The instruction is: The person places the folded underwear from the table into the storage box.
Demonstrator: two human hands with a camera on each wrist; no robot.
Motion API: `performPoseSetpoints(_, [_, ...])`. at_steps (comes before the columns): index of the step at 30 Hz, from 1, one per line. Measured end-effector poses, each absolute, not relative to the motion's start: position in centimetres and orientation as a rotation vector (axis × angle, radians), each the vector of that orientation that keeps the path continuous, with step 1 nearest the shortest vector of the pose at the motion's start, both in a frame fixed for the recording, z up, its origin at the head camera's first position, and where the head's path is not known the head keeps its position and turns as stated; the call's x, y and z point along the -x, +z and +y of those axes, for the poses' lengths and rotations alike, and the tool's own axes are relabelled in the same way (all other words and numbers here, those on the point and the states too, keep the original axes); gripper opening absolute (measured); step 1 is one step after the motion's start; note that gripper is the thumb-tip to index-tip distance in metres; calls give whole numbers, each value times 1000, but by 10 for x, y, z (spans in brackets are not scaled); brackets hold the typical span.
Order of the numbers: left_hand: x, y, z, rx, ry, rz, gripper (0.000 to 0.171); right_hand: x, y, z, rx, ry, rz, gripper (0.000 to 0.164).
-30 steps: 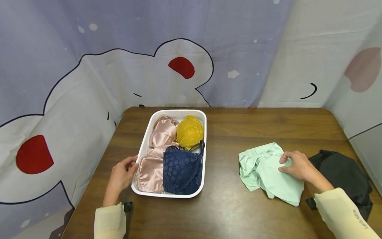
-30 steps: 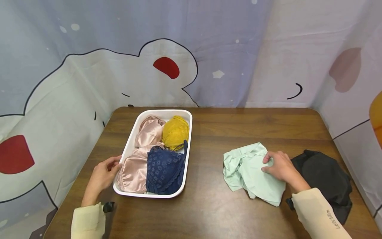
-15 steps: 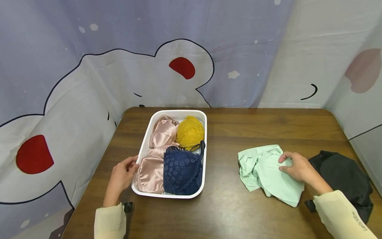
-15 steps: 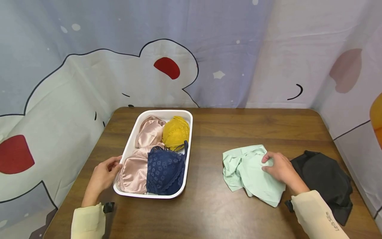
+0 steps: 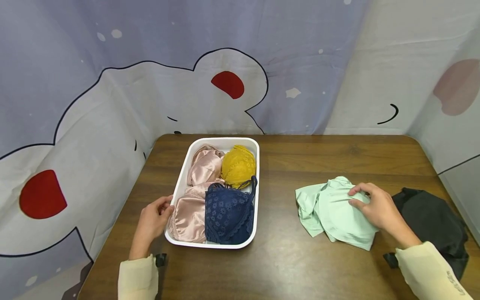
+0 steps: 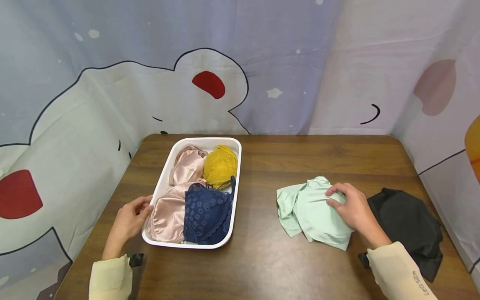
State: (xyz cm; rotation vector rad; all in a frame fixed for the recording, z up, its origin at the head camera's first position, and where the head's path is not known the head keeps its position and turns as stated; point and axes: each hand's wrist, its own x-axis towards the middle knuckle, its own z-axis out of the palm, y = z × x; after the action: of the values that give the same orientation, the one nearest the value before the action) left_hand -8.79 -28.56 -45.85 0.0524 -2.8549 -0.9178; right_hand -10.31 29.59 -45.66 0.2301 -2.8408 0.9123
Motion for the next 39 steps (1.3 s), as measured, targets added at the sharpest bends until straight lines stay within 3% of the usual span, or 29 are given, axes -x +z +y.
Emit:
performPoseSetpoints(22, [88,-460,-285,-65,-929,-2835,28,116,-399,261,-400,977,-2386,27])
performPoseSetpoints(39, [88,-460,-284,-91,-923,-2844,27,120,-343,194,-436,1265,-2086,17])
